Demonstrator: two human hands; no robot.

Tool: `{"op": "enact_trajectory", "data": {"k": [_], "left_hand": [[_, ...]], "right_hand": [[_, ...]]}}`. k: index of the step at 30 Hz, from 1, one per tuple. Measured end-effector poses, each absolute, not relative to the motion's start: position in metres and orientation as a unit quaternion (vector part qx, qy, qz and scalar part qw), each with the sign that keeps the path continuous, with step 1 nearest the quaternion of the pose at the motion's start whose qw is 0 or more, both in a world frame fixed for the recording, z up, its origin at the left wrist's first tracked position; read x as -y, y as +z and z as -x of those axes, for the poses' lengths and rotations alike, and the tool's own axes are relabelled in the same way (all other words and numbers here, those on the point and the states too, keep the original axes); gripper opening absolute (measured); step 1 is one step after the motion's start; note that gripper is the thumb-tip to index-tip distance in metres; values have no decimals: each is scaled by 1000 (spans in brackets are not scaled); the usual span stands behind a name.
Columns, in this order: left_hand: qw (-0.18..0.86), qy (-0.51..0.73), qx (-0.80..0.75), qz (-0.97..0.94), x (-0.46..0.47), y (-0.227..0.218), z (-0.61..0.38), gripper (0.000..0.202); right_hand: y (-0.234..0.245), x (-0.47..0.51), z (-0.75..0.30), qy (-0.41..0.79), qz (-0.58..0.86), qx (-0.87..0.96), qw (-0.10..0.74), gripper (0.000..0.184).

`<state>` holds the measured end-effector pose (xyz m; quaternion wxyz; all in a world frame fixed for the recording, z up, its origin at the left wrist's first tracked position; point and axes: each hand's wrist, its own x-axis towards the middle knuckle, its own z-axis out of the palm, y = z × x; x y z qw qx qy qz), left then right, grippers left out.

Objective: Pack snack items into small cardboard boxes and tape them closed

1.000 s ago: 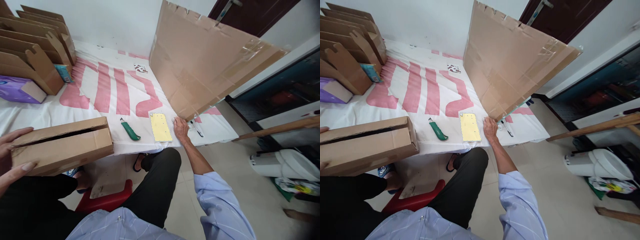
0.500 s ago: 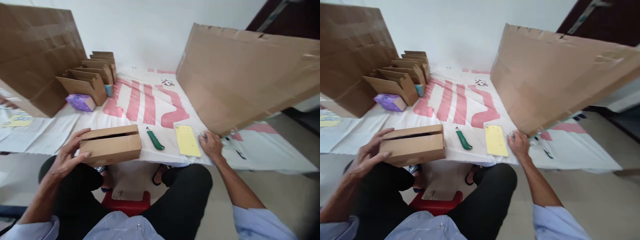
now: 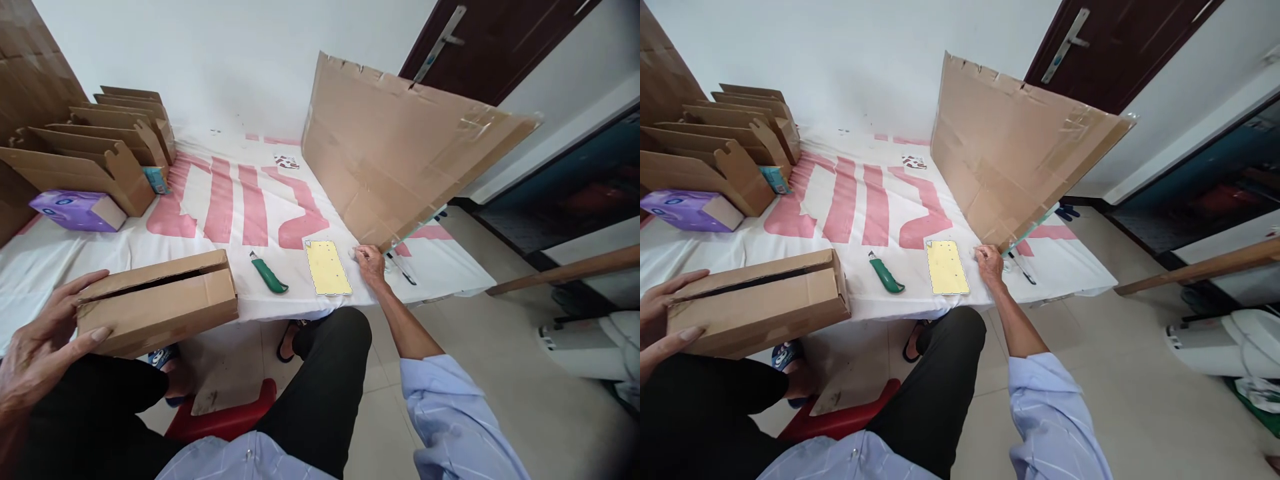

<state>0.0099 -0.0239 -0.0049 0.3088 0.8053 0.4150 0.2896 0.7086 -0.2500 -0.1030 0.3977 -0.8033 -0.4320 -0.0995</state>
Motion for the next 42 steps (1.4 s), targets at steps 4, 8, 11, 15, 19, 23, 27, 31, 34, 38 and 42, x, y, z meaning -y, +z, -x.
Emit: {"op": "enact_trajectory", "data": {"k": [4,8,11,15,19,23,27,31,34,38,42], "left_hand": [[321,300,-408,-801,29,-1,-13,48],[321,291,-413,-801,33,4,-16,49],[319,293,-409,-803,32,3,-15,50],[326,293,-412,-799,31,1,-13,49],[337,295,-406,-797,32,1,-13,45],[332,289,-409,-799,33,4,-14,47],[331,290,-409,-800,33,6,-16,44],[333,285,-414,-798,34,7,-17,49],[327,285,-415,-800,35,7,-17,49],[332,288,-410,-799,35,8,-18,48],[323,284,-416,-801,33,5,-16,50]], "right_hand": [[-102,250,-706,-90,801,430,406,20],[-100,251,-703,-84,802,432,405,17],[-98,250,-702,-80,805,432,399,17],[-98,250,-703,-78,812,430,387,18],[-98,250,-705,-77,820,423,378,20],[-99,249,-707,-74,830,422,359,27],[-101,246,-708,-81,838,423,335,27],[-103,243,-707,-94,841,423,323,23],[-103,243,-704,-92,845,416,324,26],[-102,245,-702,-85,841,417,335,35],[-103,244,-702,-76,839,412,346,29]]}}
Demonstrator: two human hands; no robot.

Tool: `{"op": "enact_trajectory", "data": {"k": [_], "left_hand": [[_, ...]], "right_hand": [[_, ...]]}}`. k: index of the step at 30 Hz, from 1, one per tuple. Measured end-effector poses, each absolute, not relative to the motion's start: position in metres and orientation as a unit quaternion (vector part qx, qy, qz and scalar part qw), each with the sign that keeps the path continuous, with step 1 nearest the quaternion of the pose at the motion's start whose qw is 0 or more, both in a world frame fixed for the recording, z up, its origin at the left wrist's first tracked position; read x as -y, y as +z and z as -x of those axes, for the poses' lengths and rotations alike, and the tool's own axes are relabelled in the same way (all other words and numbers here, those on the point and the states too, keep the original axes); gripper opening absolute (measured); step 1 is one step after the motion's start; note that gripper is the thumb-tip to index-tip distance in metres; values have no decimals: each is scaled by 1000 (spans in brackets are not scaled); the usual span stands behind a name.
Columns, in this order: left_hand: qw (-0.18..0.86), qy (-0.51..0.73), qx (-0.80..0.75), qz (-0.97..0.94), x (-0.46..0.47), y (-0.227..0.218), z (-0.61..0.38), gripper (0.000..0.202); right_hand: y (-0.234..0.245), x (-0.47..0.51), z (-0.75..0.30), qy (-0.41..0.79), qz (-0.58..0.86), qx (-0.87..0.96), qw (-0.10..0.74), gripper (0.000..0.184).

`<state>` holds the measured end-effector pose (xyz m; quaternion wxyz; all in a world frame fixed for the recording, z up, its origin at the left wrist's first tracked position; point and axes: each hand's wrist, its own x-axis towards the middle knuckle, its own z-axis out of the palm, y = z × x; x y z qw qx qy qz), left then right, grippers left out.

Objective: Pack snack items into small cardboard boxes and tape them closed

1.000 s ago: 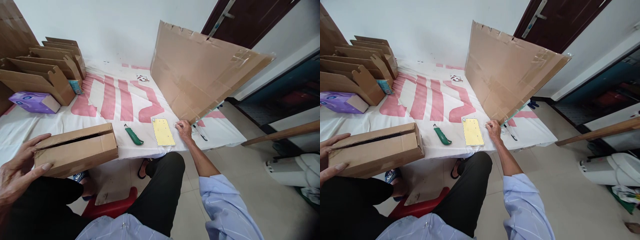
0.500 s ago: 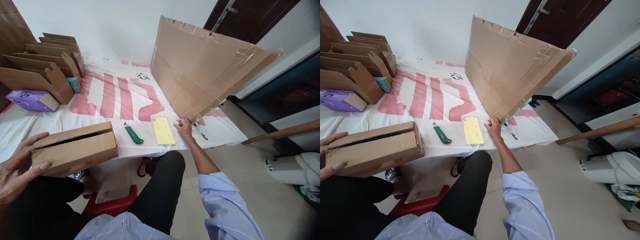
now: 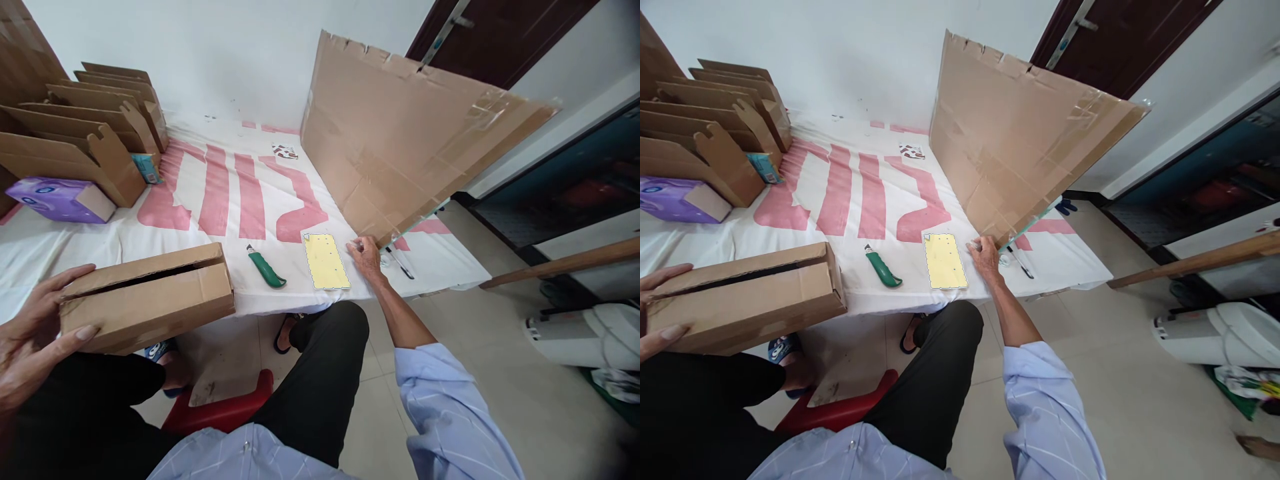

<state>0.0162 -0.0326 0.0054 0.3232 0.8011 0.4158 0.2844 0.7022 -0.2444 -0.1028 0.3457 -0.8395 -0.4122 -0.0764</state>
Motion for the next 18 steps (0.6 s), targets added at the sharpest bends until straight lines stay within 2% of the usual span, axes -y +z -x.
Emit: {"op": "enact_trajectory", "data": {"k": [5,11,18], "left_hand": [[324,293,-403,-805,31,4,-16,48],[334,288,-414,-796,36,8,-18,47],[330,289,-409,-800,37,9,-19,45]], "right_hand": [[-106,242,-705,-94,836,419,343,25],[-109,242,-706,-93,837,422,337,40],[-112,241,-705,-90,839,403,355,44]]}}
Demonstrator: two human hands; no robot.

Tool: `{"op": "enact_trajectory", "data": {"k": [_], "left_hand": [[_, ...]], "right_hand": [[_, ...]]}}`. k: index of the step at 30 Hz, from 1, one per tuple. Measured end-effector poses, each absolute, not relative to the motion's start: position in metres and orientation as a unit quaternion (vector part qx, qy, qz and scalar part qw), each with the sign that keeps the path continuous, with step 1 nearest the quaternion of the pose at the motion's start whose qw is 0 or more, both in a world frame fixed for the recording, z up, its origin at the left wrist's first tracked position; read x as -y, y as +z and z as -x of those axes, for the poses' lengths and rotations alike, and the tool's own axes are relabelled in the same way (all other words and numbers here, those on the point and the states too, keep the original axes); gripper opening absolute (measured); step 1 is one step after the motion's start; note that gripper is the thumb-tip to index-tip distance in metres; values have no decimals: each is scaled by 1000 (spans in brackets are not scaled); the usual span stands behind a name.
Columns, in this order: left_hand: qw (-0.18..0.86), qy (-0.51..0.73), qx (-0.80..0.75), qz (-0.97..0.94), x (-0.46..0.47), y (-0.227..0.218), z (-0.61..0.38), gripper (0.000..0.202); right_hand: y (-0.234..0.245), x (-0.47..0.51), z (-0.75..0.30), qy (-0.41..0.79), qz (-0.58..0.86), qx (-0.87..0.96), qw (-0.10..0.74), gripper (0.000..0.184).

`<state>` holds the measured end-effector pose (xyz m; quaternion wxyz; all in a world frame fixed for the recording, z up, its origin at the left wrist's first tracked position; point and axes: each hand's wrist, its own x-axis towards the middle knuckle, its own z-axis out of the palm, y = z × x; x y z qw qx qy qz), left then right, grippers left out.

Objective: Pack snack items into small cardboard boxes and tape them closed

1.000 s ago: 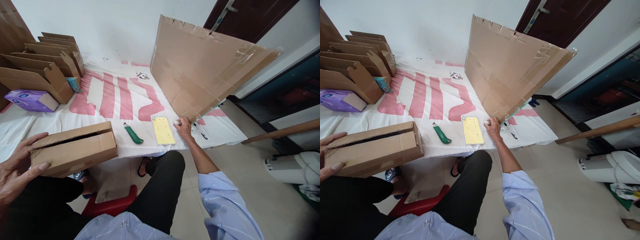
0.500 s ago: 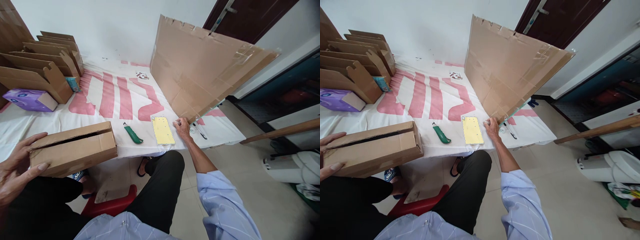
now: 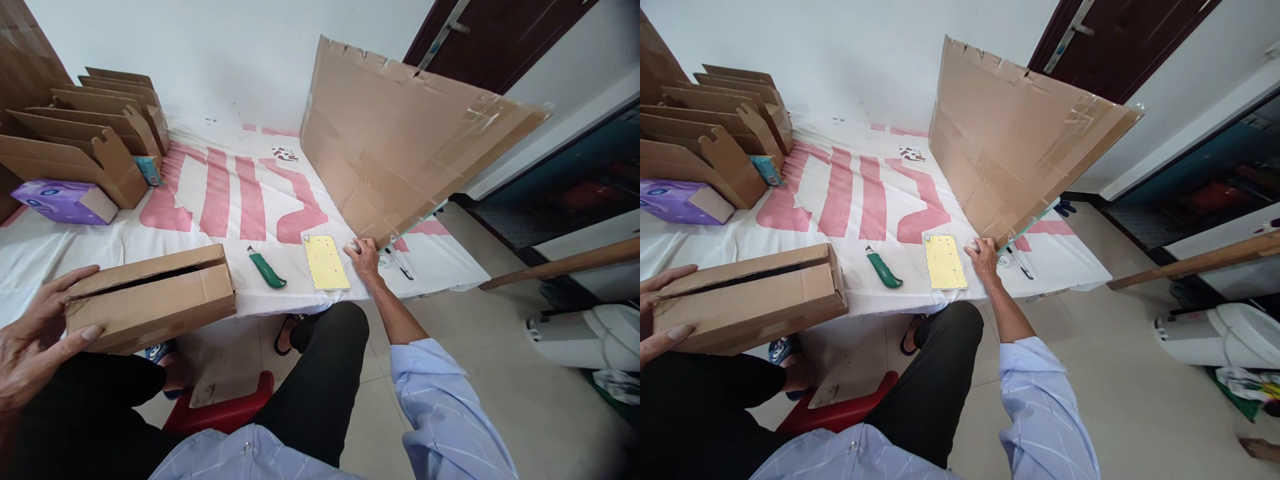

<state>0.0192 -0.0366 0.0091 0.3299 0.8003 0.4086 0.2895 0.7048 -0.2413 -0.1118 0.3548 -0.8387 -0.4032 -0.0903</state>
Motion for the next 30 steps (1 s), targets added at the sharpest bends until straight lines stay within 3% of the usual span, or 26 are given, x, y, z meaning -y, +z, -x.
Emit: {"op": "enact_trajectory", "data": {"k": [30], "left_hand": [[316,288,-404,-809,24,-7,-8,50]], "right_hand": [[-116,251,-697,-113,858,394,310,52]]}}
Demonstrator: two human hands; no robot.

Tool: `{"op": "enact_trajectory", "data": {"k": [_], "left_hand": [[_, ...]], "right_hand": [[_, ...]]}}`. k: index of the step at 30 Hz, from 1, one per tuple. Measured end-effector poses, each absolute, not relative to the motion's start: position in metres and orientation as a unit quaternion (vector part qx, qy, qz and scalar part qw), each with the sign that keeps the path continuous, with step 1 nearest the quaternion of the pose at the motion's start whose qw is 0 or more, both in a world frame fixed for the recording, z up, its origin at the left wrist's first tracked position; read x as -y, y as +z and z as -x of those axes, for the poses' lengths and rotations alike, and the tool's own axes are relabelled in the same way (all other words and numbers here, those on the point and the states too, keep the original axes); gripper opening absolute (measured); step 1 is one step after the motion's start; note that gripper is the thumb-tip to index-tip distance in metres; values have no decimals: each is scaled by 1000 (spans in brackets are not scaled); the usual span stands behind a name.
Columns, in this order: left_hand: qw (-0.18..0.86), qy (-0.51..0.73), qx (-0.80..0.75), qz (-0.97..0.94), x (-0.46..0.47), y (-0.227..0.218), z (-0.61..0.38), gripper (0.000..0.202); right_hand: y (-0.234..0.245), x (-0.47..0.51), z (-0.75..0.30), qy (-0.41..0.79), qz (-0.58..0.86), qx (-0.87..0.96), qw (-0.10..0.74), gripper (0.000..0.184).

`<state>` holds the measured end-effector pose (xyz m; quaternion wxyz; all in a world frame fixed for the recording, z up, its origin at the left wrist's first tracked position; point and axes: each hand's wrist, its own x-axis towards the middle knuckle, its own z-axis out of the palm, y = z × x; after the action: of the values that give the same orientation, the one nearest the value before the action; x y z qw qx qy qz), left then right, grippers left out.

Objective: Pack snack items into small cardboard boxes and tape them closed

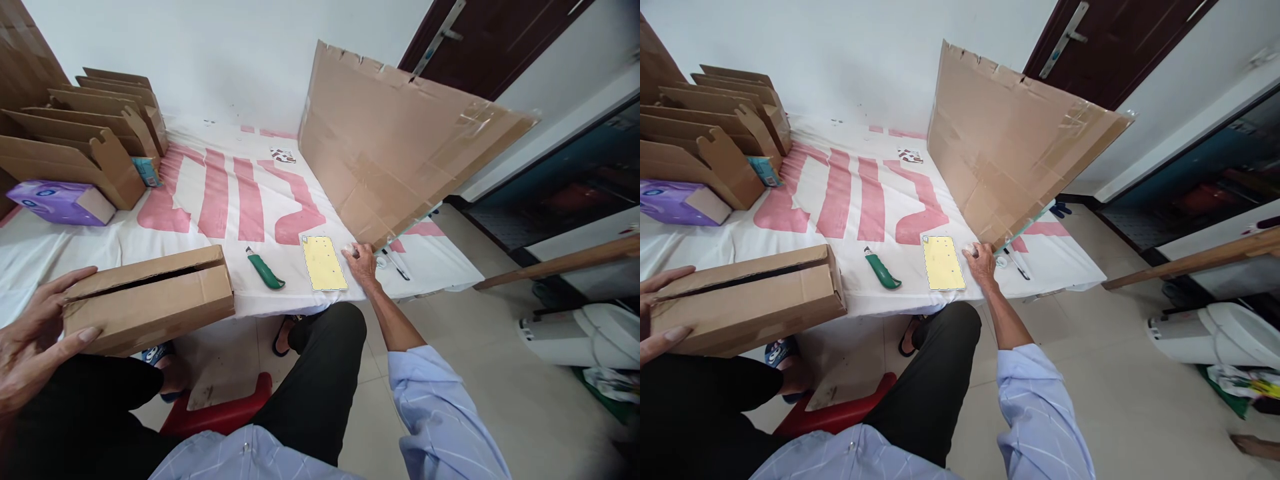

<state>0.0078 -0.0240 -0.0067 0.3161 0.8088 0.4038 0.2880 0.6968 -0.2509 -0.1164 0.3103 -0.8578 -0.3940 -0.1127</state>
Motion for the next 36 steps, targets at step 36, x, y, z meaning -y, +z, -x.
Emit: {"op": "enact_trajectory", "data": {"k": [36], "left_hand": [[313,299,-387,-814,24,-9,-8,44]], "right_hand": [[-108,252,-686,-68,890,338,300,67]]}}
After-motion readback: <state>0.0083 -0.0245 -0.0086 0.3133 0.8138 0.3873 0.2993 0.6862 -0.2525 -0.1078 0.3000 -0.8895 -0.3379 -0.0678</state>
